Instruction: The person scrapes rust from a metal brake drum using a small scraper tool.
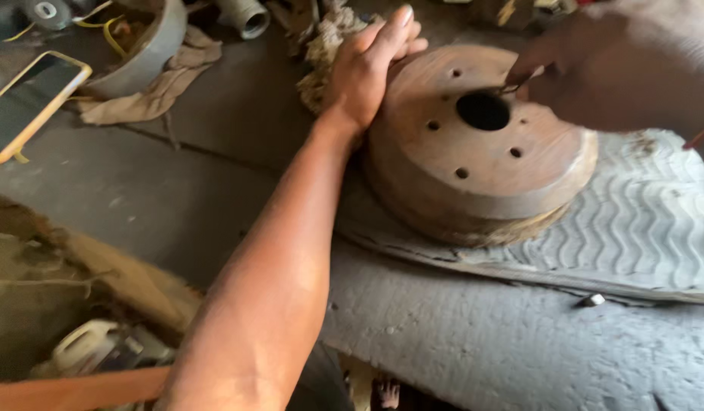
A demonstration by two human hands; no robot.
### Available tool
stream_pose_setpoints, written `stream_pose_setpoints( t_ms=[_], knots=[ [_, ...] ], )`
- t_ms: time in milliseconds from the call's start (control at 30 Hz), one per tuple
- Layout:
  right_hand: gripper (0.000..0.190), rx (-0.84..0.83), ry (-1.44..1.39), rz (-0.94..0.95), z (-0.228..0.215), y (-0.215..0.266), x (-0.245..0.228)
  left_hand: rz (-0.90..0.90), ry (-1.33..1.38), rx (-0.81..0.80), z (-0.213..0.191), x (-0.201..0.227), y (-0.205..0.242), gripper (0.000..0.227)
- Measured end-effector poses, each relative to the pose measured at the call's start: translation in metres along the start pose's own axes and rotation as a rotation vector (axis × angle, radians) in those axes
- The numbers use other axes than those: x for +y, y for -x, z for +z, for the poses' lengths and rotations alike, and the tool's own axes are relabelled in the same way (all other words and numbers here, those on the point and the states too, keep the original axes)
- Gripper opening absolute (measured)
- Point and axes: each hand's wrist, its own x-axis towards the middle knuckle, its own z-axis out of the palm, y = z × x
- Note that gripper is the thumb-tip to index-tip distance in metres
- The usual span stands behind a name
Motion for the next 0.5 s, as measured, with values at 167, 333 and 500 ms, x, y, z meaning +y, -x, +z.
stream_pose_setpoints(
  t_ms=[167,333,500],
  knots=[
    [0.030,-0.083,0.222,0.110,-0.018,-0.011,-0.013,-0.031,-0.091,0.003,0.003,0.010,0.000,0.074],
    [0.033,0.044,0.246,-0.061,-0.001,0.004,0.003,-0.054,-0.096,0.035,-0.002,0.008,-0.002,0.076],
    [0.028,0.074,0.275,0.006,-0.010,-0.016,0.003,-0.039,-0.038,0.052,0.003,0.017,0.001,0.075]
  ],
)
